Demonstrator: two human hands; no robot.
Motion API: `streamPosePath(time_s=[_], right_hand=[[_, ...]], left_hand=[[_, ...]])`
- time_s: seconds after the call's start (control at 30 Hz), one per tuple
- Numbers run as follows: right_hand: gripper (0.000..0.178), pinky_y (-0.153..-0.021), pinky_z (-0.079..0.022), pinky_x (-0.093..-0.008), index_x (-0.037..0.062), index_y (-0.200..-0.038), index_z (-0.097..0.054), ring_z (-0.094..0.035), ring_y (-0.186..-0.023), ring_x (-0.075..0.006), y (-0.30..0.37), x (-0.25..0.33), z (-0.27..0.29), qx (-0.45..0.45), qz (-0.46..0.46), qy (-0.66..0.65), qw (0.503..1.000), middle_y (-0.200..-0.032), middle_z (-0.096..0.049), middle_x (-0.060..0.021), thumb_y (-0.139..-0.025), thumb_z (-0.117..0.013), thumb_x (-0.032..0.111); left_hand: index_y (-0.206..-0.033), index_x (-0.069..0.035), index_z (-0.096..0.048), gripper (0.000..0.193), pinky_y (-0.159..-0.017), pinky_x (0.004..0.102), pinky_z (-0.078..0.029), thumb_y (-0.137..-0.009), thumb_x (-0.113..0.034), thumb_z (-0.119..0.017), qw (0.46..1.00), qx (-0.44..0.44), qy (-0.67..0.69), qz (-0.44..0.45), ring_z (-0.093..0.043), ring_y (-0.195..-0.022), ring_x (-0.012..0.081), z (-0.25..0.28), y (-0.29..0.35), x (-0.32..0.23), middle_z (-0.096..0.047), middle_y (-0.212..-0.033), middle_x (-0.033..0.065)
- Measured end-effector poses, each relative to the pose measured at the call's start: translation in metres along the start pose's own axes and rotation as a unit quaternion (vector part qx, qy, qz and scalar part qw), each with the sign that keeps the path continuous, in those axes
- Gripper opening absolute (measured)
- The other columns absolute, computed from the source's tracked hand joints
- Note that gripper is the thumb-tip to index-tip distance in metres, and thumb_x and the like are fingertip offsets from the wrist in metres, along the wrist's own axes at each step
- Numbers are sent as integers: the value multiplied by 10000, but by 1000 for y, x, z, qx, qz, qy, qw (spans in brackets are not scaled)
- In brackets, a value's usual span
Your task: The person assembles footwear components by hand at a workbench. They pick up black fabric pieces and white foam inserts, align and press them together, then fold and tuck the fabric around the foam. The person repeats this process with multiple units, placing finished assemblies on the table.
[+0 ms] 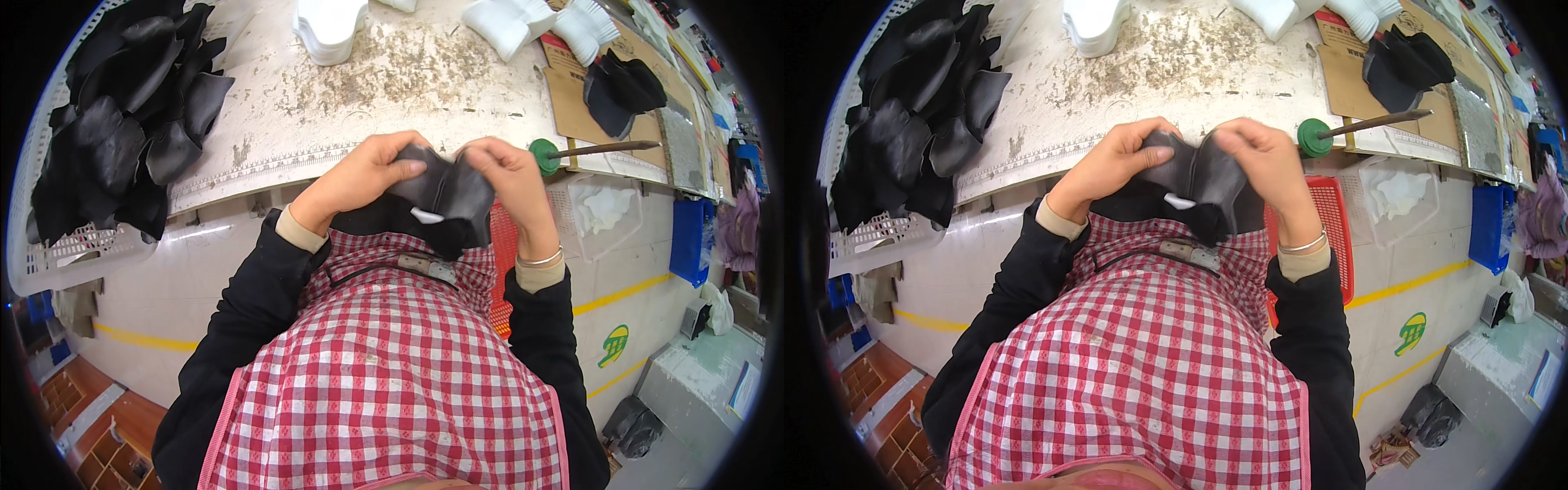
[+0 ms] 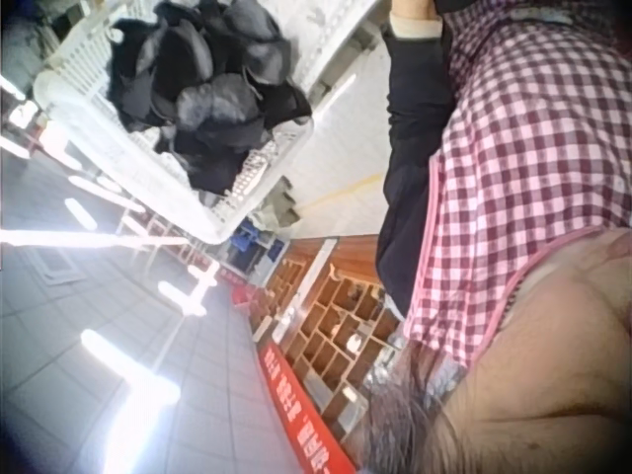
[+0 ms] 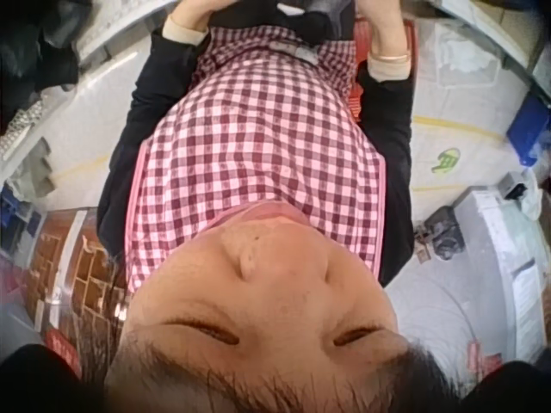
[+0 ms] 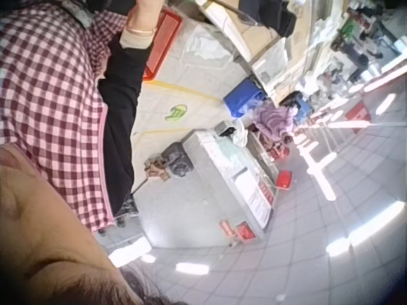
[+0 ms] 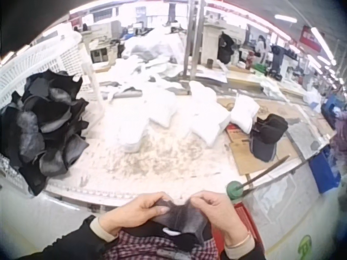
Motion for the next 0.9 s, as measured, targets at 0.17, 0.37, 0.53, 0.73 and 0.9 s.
streamPosePath(time_s=[0.17,0.37,0.53,0.73,0.9], right_hand=[[331,-857,-526,-245,-34,-1255,-716,-676,-937,-100,9,-48,13,-113,-118,-268,949,-1055,-744,-26,-1057,-665,225],[495,-1039,-532,-343,-25,-1469,-560,-668,-1203,-208,62,-62,26,22,-118,-197,973,-1340,-683,-123,-1017,-682,134],[290,-910,-507,-271,-5,-1240,-638,-617,-1052,-102,69,-66,14,86,-113,-137,980,-1133,-657,-10,-973,-715,77],[219,-760,-440,-238,31,-1149,-595,-493,-874,-40,79,-60,2,97,-130,-210,964,-930,-486,65,-945,-674,33],[215,-761,-430,-246,47,-1137,-556,-447,-882,-45,83,-68,1,163,-94,-182,965,-943,-468,66,-944,-651,39]], left_hand=[[-1248,13,-646,226,-894,254,-517,-1035,-63,-646,988,-118,80,66,-622,-978,68,-4,-2,23,-696,-1076,4],[-1346,60,-543,325,-862,266,-571,-1049,-51,-615,963,-175,187,78,-689,-990,118,7,-9,31,-709,-1137,74],[-1291,43,-598,258,-816,266,-560,-1046,-38,-612,951,-180,240,78,-673,-931,109,0,-17,31,-707,-1079,60],[-1288,22,-604,258,-815,263,-570,-1038,-41,-627,957,-155,230,82,-687,-932,114,0,-21,37,-705,-1088,53],[-1270,6,-610,244,-820,265,-576,-1033,-45,-639,964,-145,211,72,-693,-932,111,-3,-21,45,-712,-1088,52]])
Point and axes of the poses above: each hand's wrist, its own y-axis away from the middle knuckle, its own z-axis out of the back of the hand, x = y × z, the point moved 4 cm from there along -y, towards the middle knuckle
